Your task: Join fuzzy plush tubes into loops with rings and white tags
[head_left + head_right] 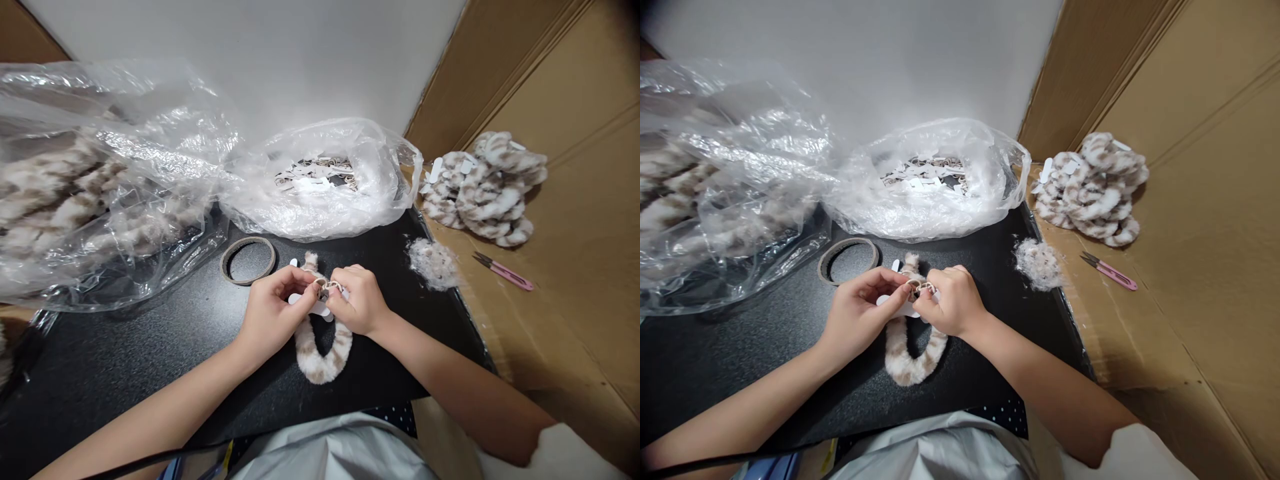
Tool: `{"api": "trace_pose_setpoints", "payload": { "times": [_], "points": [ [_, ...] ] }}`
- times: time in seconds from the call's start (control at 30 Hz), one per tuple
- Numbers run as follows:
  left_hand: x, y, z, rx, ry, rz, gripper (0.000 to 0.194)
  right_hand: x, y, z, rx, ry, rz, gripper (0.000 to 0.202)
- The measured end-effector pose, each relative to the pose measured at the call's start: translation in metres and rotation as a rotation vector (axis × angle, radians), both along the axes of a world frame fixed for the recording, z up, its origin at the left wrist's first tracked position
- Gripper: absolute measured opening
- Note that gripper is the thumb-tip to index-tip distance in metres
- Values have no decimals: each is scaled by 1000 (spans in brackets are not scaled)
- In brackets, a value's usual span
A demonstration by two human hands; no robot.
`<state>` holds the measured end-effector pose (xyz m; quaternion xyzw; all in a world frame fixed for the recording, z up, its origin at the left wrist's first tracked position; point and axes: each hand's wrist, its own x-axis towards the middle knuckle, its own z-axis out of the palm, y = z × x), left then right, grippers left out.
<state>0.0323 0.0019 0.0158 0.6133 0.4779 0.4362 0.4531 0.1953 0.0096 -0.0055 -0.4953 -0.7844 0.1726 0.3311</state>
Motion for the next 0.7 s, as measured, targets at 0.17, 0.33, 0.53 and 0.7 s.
{"api": "trace_pose_setpoints", "payload": {
  "times": [0.17,0.33,0.53,0.7],
  "points": [
    [0,1,0,1,31,-3,6,1,0,1,-13,-13,-2,22],
    [-1,2,0,21,68,-12,5,1,0,0,-12,-25,-1,22],
    [-1,1,0,40,91,-22,6,1,0,-1,-7,-49,-8,21],
    [0,1,0,50,96,-25,6,-1,0,0,0,-101,-38,18]
  ]
}}
